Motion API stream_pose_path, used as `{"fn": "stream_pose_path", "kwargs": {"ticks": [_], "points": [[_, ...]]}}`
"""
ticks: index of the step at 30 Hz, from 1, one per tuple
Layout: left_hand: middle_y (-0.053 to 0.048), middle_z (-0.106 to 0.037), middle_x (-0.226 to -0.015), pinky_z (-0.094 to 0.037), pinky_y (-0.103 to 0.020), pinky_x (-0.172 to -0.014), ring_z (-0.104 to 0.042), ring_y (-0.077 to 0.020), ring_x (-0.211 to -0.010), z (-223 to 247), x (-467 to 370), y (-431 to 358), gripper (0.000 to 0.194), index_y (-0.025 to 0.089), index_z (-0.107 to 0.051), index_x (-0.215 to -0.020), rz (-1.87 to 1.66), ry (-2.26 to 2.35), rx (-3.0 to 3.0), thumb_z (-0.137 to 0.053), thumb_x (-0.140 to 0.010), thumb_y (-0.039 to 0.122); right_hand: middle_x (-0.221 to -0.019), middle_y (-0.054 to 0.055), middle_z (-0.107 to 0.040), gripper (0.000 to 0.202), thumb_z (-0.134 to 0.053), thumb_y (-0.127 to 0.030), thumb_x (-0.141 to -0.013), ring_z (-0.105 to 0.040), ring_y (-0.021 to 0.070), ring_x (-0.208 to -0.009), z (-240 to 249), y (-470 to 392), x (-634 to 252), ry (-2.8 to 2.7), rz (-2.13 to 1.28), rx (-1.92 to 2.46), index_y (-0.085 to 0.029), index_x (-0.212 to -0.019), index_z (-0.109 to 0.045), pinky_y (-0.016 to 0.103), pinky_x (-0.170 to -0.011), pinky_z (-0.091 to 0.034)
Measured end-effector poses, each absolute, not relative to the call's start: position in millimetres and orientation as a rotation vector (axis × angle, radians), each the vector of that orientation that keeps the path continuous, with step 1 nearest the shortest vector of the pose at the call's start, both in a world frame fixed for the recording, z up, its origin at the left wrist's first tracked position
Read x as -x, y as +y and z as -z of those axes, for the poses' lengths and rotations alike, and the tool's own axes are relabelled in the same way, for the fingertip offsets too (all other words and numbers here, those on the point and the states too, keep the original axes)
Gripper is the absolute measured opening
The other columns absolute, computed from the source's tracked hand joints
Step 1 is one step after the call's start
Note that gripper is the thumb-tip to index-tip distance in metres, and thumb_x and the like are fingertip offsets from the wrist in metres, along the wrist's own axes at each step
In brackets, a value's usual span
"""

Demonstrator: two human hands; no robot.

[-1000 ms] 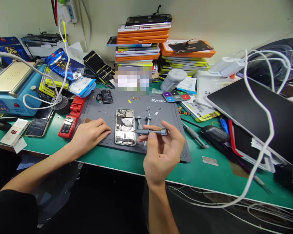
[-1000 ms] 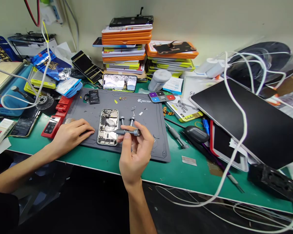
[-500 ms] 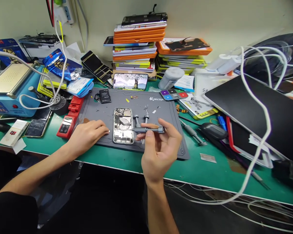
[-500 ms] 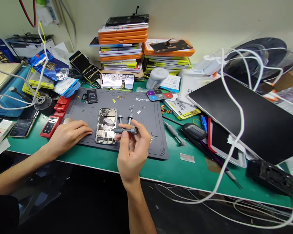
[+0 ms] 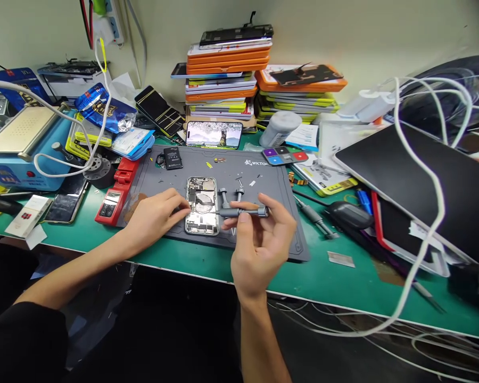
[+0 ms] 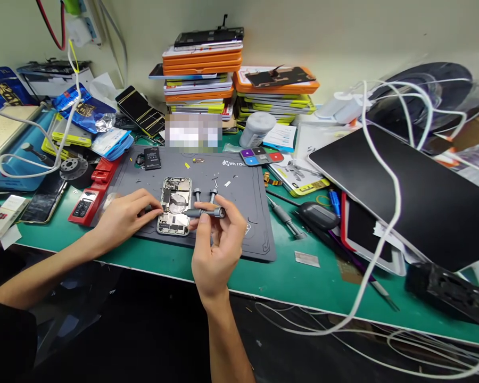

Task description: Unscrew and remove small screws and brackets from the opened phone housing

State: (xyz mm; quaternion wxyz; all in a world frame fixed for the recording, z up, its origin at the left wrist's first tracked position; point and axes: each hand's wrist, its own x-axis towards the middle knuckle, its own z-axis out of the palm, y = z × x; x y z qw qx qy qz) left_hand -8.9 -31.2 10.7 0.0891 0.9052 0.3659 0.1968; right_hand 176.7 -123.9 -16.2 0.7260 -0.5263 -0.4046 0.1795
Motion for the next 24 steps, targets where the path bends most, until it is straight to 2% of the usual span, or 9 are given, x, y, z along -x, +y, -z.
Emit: {"fn": "stream_pose_path", "kwargs": {"ticks": [3, 12, 24], "points": [[0.002, -0.074, -0.104, -0.044, -0.026, -0.069, -0.073, -0.0145, -0.091, -7.3, 2.0, -31.8, 0.011, 0.021, -0.073, -0.104, -0.593, 1.082, -2.735, -0.068, -0.105, 0.031, -0.108, 0.003, -0.076, 0.032, -0.061, -0.021, -0.103, -0.072, 0.0119, -0.069, 17.3, -123.8, -177.6, -0.913, -0.391, 1.155, -0.027, -0.134, -0.057, 0.033, -0.069, -0.064], [0.002, -0.075, -0.099, -0.041, -0.026, -0.065, -0.071, -0.0126, -0.084, -5.1, 0.3, -31.6, 0.017, 0.021, -0.077, -0.100, -0.656, 1.047, -2.818, -0.065, -0.107, 0.030, -0.106, 0.003, -0.077, 0.031, -0.061, -0.021, -0.103, -0.072, 0.0126, -0.068, 12.7, -124.2, -177.7, -0.891, -0.394, 1.142, -0.028, -0.133, -0.057, 0.034, -0.068, -0.064], [-0.001, -0.076, -0.101, -0.051, -0.025, -0.075, -0.073, -0.0143, -0.090, -0.1, 5.0, -31.0, 0.023, 0.018, -0.076, -0.103, -0.706, 0.968, -2.762, -0.059, -0.109, 0.032, -0.108, 0.006, -0.075, 0.030, -0.059, -0.023, -0.104, -0.073, 0.0160, -0.069, 11.4, -125.1, -176.5, -0.895, -0.409, 1.199, -0.031, -0.133, -0.057, 0.038, -0.067, -0.063]]}}
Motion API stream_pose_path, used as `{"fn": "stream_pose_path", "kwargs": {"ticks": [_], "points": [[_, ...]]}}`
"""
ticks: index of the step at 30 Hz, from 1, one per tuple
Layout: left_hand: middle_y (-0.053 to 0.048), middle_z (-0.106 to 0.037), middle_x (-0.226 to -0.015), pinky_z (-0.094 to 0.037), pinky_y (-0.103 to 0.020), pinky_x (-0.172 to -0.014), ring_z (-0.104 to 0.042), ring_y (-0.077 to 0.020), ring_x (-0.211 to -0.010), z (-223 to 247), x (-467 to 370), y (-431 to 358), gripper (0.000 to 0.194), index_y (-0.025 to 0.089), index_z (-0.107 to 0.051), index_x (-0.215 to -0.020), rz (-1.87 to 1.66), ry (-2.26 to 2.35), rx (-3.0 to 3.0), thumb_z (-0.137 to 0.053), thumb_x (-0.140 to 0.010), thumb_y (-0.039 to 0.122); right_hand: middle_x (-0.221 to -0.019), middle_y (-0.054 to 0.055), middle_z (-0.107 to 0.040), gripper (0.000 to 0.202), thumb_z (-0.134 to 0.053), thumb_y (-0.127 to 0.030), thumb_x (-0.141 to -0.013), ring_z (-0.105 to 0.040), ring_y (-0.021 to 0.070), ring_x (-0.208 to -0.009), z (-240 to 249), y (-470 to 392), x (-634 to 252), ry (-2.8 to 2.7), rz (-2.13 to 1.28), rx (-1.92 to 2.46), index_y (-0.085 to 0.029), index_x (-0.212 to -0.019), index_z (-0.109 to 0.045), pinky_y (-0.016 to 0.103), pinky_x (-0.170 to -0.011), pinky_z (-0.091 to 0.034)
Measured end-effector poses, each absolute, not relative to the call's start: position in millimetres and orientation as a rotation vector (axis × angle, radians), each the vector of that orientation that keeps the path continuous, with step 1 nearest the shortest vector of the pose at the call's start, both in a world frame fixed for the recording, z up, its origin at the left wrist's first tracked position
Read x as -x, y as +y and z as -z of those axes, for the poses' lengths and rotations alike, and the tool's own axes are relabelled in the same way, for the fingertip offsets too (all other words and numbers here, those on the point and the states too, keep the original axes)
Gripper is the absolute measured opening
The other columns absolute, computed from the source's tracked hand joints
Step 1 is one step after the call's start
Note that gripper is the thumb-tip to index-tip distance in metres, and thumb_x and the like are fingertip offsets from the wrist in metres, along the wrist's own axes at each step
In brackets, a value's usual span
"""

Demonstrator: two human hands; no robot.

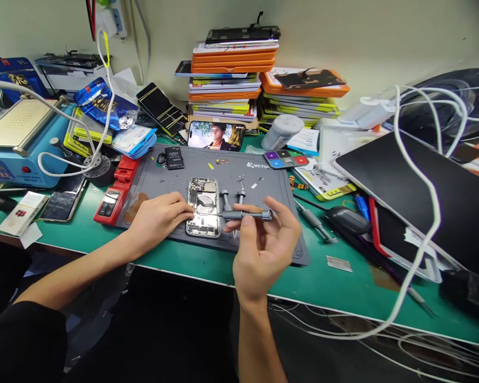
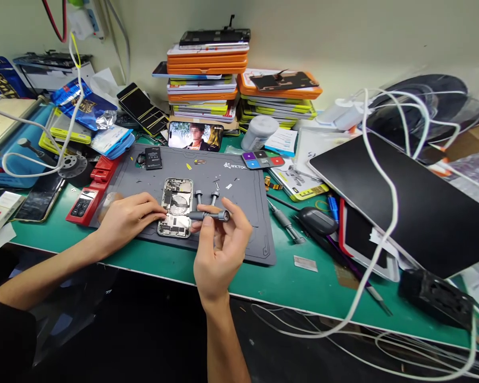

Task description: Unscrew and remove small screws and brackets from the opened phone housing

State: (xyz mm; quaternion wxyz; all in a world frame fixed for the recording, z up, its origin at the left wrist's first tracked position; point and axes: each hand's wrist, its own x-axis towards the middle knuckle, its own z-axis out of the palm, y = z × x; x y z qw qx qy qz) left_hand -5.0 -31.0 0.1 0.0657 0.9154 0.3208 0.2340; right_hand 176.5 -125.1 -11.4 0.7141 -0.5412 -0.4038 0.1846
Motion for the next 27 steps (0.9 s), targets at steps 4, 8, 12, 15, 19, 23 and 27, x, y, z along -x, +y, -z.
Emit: {"fn": "stream_pose_path", "kwargs": {"ticks": [4, 8, 12, 15, 19, 23, 27], "points": [[-0.002, -0.076, -0.099, -0.049, -0.025, -0.069, -0.072, -0.0131, -0.085, -5.4, 7.1, -42.1, 0.028, 0.018, -0.074, -0.104, -0.820, 0.916, -2.842, -0.053, -0.112, 0.034, -0.108, 0.006, -0.075, 0.030, -0.059, -0.025, -0.104, -0.070, 0.0147, -0.067, 12.8, -123.7, -174.8, -0.890, -0.379, 1.216, -0.031, -0.133, -0.057, 0.038, -0.067, -0.063], [0.002, -0.065, -0.071, -0.040, -0.030, -0.055, -0.062, -0.0127, -0.060, -7.0, 10.5, -53.5, 0.036, 0.018, -0.068, -0.084, -0.849, 0.611, -3.087, -0.053, -0.112, 0.035, -0.107, 0.004, -0.074, 0.028, -0.060, -0.025, -0.103, -0.071, 0.0131, -0.069, 12.5, -119.8, -177.9, -0.928, -0.389, 1.178, -0.030, -0.130, -0.058, 0.035, -0.070, -0.064], [0.003, -0.062, -0.064, -0.033, -0.032, -0.049, -0.058, -0.0141, -0.052, -3.5, 13.9, -47.2, 0.038, 0.019, -0.062, -0.083, -0.751, 0.431, -3.265, -0.050, -0.112, 0.040, -0.106, 0.003, -0.076, 0.019, -0.062, -0.025, -0.102, -0.073, 0.0118, -0.072, -2.8, -107.8, -187.2, -1.044, -0.584, 1.138, -0.027, -0.121, -0.060, 0.030, -0.069, -0.063], [0.001, -0.063, -0.064, -0.026, -0.033, -0.046, -0.060, -0.0166, -0.049, -2.0, 13.5, -35.0, 0.047, 0.019, -0.058, -0.087, -0.570, 0.460, -3.296, -0.042, -0.113, 0.054, -0.107, 0.002, -0.075, 0.015, -0.062, -0.025, -0.102, -0.072, 0.0107, -0.073, -18.8, -86.3, -192.2, -1.145, -0.648, 1.100, -0.027, -0.116, -0.058, 0.029, -0.070, -0.062], [0.001, -0.067, -0.065, -0.021, -0.030, -0.046, -0.063, -0.0173, -0.049, -3.1, 9.5, -21.5, 0.047, 0.019, -0.055, -0.092, -0.431, 0.430, -3.238, -0.036, -0.114, 0.056, -0.115, 0.002, -0.074, 0.009, -0.060, -0.028, -0.103, -0.073, 0.0107, -0.079, -22.4, -48.0, -192.1, -1.316, -0.811, 1.064, -0.027, -0.110, -0.056, 0.032, -0.079, -0.064], [0.001, -0.067, -0.061, -0.020, -0.029, -0.045, -0.064, -0.0186, -0.047, -2.3, 6.6, -16.1, 0.046, 0.019, -0.054, -0.091, -0.399, 0.454, -3.211, -0.038, -0.114, 0.056, -0.120, 0.004, -0.075, 0.007, -0.056, -0.029, -0.104, -0.076, 0.0119, -0.086, -9.6, -26.9, -191.1, -1.440, -0.862, 1.076, -0.026, -0.110, -0.055, 0.035, -0.088, -0.064], [0.000, -0.067, -0.059, -0.020, -0.028, -0.044, -0.064, -0.0192, -0.045, 3.3, 6.1, -17.0, 0.042, 0.020, -0.055, -0.089, -0.496, 0.459, -3.227, -0.040, -0.113, 0.051, -0.120, 0.005, -0.075, 0.006, -0.055, -0.030, -0.106, -0.077, 0.0118, -0.087, -6.4, -25.8, -197.7, -1.556, -0.842, 1.063, -0.025, -0.109, -0.056, 0.035, -0.088, -0.065]]}}
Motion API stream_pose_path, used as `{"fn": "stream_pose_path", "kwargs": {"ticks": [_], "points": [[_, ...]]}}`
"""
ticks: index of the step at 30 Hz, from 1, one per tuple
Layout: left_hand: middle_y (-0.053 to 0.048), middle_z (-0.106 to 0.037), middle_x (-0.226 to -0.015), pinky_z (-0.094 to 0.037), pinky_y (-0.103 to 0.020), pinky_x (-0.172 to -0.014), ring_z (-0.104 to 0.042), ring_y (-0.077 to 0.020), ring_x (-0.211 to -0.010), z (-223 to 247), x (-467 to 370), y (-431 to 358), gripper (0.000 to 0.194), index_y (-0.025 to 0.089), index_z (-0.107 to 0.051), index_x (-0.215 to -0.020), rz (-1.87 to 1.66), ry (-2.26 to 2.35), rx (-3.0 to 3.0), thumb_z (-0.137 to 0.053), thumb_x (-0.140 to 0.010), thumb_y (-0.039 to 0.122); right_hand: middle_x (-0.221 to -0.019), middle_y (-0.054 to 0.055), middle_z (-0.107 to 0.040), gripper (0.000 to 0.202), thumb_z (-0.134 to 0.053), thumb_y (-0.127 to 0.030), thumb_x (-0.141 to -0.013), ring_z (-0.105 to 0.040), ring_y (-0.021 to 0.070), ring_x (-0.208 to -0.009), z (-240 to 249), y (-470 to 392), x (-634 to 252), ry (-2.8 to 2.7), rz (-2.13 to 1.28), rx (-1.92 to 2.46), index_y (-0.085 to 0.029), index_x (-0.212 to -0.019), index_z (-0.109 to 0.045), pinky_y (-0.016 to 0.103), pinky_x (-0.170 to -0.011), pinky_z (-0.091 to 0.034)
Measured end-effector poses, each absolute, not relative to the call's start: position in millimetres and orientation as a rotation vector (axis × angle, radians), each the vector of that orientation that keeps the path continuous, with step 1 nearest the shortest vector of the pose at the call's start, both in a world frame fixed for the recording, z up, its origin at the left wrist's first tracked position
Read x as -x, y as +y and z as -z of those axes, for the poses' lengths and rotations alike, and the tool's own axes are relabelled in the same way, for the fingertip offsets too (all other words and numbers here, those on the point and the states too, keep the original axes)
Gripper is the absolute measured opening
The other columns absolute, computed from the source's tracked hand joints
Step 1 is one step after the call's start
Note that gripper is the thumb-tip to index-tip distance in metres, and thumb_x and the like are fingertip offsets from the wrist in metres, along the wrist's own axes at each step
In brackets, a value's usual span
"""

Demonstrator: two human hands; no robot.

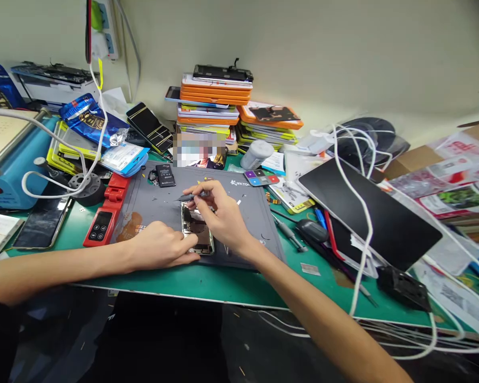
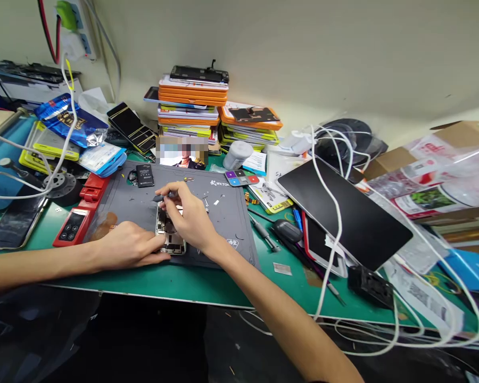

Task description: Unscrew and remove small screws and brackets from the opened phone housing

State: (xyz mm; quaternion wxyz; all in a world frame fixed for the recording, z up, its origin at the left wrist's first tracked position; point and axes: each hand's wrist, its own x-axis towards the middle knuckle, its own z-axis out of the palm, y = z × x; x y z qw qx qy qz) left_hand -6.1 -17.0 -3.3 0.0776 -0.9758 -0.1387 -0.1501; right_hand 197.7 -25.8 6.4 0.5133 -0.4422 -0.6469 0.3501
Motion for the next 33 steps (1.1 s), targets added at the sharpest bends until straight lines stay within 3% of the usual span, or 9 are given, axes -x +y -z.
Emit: {"fn": "stream_pose_path", "kwargs": {"ticks": [11, 16, 26, 33], "points": [[0.003, -0.063, -0.057, -0.020, -0.028, -0.044, -0.062, -0.0156, -0.044, 5.7, 0.1, -19.5, 0.037, 0.020, -0.052, -0.085, 0.528, -0.532, 2.875, -0.045, -0.113, 0.042, -0.118, 0.004, -0.077, 0.013, -0.062, -0.033, -0.103, -0.076, 0.0105, -0.082, -7.6, -17.4, -212.4, -1.409, -0.979, 1.053, -0.024, -0.111, -0.057, 0.033, -0.083, -0.067], [0.004, -0.060, -0.058, -0.027, -0.031, -0.045, -0.058, -0.0146, -0.044, 7.8, -1.2, -23.9, 0.036, 0.021, -0.051, -0.077, 0.645, -0.452, 2.775, -0.051, -0.110, 0.034, -0.117, 0.005, -0.079, 0.014, -0.064, -0.032, -0.102, -0.079, 0.0121, -0.084, -3.5, -18.8, -211.6, -1.325, -1.009, 1.025, -0.024, -0.111, -0.058, 0.034, -0.083, -0.069], [0.002, -0.059, -0.061, -0.032, -0.032, -0.048, -0.054, -0.0141, -0.048, 8.7, -2.1, -27.4, 0.036, 0.020, -0.055, -0.073, 0.678, -0.424, 2.792, -0.056, -0.106, 0.033, -0.127, 0.004, -0.078, 0.004, -0.058, -0.023, -0.106, -0.082, 0.0144, -0.094, 1.4, -33.7, -207.4, -1.586, -0.854, 1.058, -0.026, -0.109, -0.061, 0.037, -0.088, -0.068], [0.004, -0.049, -0.056, -0.029, -0.030, -0.045, -0.046, -0.0115, -0.046, 3.2, 3.1, -27.6, 0.046, 0.021, -0.052, -0.066, 0.769, -0.228, 2.790, -0.060, -0.105, 0.045, -0.126, 0.005, -0.078, 0.004, -0.058, -0.025, -0.107, -0.081, 0.0140, -0.093, 4.8, -34.1, -204.5, -1.526, -0.852, 1.087, -0.025, -0.109, -0.060, 0.038, -0.090, -0.069]]}}
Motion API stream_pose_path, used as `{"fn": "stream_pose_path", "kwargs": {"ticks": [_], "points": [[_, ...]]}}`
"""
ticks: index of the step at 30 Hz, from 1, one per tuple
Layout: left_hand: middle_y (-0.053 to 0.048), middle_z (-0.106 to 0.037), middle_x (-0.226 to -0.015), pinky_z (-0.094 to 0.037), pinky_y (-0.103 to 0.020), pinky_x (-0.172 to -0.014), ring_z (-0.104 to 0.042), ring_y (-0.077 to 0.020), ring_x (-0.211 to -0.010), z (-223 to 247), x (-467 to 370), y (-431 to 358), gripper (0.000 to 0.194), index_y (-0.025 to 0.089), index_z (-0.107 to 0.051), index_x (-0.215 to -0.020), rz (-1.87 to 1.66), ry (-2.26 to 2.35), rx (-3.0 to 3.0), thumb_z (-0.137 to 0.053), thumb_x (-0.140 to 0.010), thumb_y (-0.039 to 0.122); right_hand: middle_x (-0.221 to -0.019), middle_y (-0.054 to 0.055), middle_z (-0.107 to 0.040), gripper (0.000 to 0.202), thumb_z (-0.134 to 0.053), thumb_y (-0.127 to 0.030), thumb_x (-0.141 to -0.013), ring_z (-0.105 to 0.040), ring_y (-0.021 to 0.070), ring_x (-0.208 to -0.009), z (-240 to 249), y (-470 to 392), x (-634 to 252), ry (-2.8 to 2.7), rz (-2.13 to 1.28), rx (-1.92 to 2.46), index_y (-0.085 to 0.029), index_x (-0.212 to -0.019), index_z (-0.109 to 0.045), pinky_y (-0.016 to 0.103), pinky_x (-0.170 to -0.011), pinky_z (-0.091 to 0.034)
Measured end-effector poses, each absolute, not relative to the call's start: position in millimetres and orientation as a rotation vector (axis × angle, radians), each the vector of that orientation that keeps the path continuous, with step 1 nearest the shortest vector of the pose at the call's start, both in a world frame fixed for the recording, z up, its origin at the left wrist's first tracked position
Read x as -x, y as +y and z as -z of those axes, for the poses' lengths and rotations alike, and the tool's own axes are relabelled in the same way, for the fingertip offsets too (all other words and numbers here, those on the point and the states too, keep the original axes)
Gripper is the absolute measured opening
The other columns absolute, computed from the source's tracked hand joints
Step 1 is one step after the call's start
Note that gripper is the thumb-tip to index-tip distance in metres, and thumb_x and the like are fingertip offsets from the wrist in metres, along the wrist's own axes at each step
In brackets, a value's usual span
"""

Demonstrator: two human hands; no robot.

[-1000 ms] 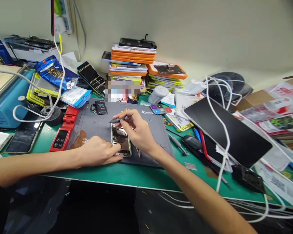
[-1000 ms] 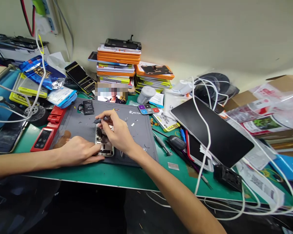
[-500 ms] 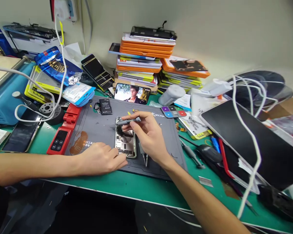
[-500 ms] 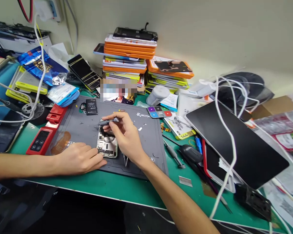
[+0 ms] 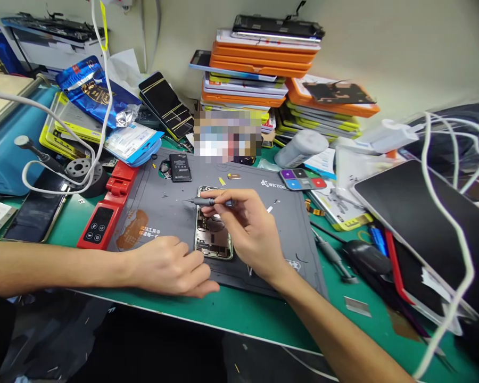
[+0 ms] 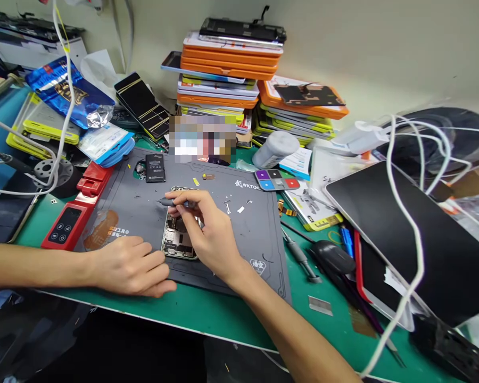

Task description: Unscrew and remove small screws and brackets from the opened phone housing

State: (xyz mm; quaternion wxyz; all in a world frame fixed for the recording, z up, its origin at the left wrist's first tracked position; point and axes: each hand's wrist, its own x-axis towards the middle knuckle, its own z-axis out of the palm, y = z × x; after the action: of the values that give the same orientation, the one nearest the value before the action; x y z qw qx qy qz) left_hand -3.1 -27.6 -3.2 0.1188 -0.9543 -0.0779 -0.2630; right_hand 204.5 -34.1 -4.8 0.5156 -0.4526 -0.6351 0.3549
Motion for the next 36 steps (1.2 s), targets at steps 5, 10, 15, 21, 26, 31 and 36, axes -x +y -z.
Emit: {"fn": "stream_pose_path", "kwargs": {"ticks": [5, 10, 15, 21, 26, 31, 36], "points": [[0.007, -0.038, -0.052, -0.026, -0.029, -0.039, -0.035, -0.0088, -0.041, -0.1, 8.0, -32.8, 0.052, 0.021, -0.048, -0.060, 0.983, 0.015, 2.929, -0.063, -0.105, 0.043, -0.118, 0.003, -0.079, 0.009, -0.062, -0.022, -0.103, -0.079, 0.0123, -0.085, -4.3, -35.4, -205.3, -1.379, -0.882, 1.072, -0.026, -0.111, -0.061, 0.035, -0.085, -0.069], [0.007, -0.051, -0.057, -0.031, -0.028, -0.041, -0.045, -0.0082, -0.044, 3.0, 9.8, -36.8, 0.036, 0.021, -0.065, -0.079, 0.865, 0.003, 3.203, -0.065, -0.105, 0.047, -0.106, 0.002, -0.078, 0.021, -0.063, -0.029, -0.102, -0.073, 0.0118, -0.073, -8.8, -33.6, -209.1, -1.256, -0.852, 1.091, -0.028, -0.122, -0.059, 0.033, -0.073, -0.067], [0.001, -0.059, -0.057, -0.033, -0.032, -0.044, -0.053, -0.0126, -0.047, -2.9, 8.2, -30.5, 0.066, 0.021, -0.067, -0.080, 0.967, -0.066, 3.602, -0.035, -0.109, 0.070, -0.100, 0.001, -0.072, 0.035, -0.054, -0.035, -0.106, -0.062, 0.0105, -0.061, -3.1, -31.7, -221.6, -1.197, -0.855, 1.092, -0.034, -0.141, -0.051, 0.028, -0.055, -0.057], [0.005, -0.061, -0.059, -0.044, -0.019, -0.056, -0.054, -0.0069, -0.052, -15.6, 5.2, -23.5, 0.044, 0.019, -0.072, -0.091, 0.835, -1.096, 3.981, -0.042, -0.114, 0.041, -0.099, 0.001, -0.068, 0.036, -0.055, -0.038, -0.103, -0.055, 0.0093, -0.057, -11.2, -35.5, -229.5, -1.091, -0.978, 1.088, -0.037, -0.140, -0.057, 0.026, -0.050, -0.052], [0.007, -0.062, -0.060, -0.044, -0.017, -0.055, -0.057, -0.0074, -0.055, -10.8, 2.5, -24.1, 0.028, 0.019, -0.072, -0.116, 0.968, -1.378, 4.054, -0.055, -0.110, 0.040, -0.092, -0.001, -0.065, 0.039, -0.066, -0.042, -0.099, -0.052, 0.0084, -0.053, -12.8, -42.7, -221.1, -1.131, -1.042, 1.096, -0.035, -0.136, -0.057, 0.024, -0.044, -0.047], [0.004, -0.072, -0.067, -0.041, -0.015, -0.048, -0.053, -0.0059, -0.050, -13.6, 0.7, -22.5, 0.026, 0.021, -0.076, -0.125, 0.951, -1.514, 4.103, -0.062, -0.107, 0.032, -0.094, -0.001, -0.067, 0.039, -0.067, -0.043, -0.099, -0.054, 0.0075, -0.051, -10.6, -45.4, -216.9, -1.115, -1.109, 1.096, -0.034, -0.136, -0.054, 0.024, -0.043, -0.049], [-0.005, -0.081, -0.083, -0.041, -0.014, -0.042, -0.050, -0.0044, -0.046, -17.5, -2.4, -21.0, 0.028, 0.017, -0.079, -0.123, 1.107, -1.754, 4.142, -0.067, -0.103, 0.032, -0.092, -0.003, -0.069, 0.040, -0.076, -0.040, -0.094, -0.056, 0.0067, -0.050, -11.9, -45.0, -213.5, -1.011, -1.219, 1.041, -0.033, -0.128, -0.056, 0.024, -0.044, -0.052]]}}
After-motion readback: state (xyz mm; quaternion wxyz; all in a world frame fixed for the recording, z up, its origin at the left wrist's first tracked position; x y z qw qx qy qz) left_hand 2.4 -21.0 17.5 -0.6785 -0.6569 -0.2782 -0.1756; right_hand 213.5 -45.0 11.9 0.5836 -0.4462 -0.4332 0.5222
